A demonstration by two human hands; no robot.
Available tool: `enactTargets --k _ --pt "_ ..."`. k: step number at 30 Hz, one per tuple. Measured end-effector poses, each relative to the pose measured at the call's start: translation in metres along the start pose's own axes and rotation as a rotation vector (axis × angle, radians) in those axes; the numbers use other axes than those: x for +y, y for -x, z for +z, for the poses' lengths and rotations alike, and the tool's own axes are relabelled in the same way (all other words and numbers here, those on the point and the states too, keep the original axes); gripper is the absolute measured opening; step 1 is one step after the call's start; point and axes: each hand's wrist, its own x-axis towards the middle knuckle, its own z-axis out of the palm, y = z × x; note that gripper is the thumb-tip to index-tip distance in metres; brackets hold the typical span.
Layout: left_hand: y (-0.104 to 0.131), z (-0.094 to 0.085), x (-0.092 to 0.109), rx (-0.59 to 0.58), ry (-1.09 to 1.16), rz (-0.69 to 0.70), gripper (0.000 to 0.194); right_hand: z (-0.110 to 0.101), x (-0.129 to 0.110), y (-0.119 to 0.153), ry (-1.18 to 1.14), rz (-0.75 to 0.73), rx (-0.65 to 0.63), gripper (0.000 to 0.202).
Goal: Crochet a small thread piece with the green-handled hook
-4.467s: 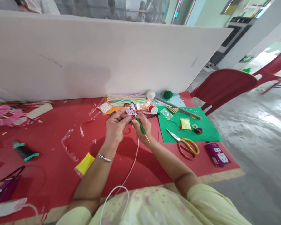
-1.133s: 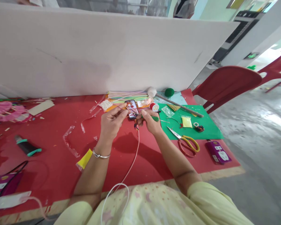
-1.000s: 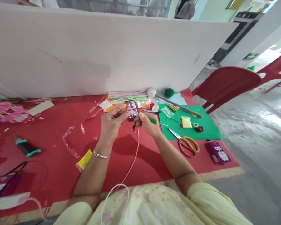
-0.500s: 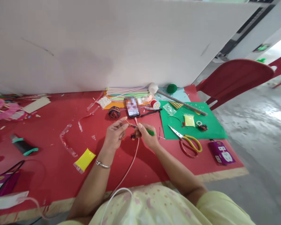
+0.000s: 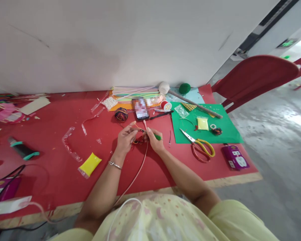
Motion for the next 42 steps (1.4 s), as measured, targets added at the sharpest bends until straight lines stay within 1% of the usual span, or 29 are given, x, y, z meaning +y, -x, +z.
enactTargets --k 6,13,18,22,26,34,42 --pt "-0.008 -0.004 -0.011 -0.021 0.063 -0.024 0.057 -0.002 0.003 -0.008 -0.015 0.02 0.022 0.055" --pt "-0.007 -0.003 -0.01 -0.03 0.078 -0.007 0.056 -0.004 0.009 -0.01 -0.022 0.02 0.026 0.055" --pt "-0.007 -0.002 -0.011 -0.04 0.083 0.024 0.053 -0.003 0.008 -0.009 -0.019 0.015 0.018 0.056" --pt "-0.01 -0.003 -0.016 -0.017 0.11 0.055 0.051 -0.003 0.006 -0.009 -0.027 0.021 0.012 0.057" --pt "-0.011 -0.005 -0.02 -0.016 0.125 0.052 0.051 -0.003 0.006 -0.009 -0.041 0.022 0.009 0.056" --pt "-0.01 -0.002 -0.018 0.031 0.134 0.059 0.056 0.0 0.003 -0.007 -0.036 -0.01 -0.003 0.056" --pt "-0.01 -0.003 -0.018 0.027 0.149 0.059 0.052 -0.001 0.006 -0.006 0.009 -0.015 -0.013 0.056"
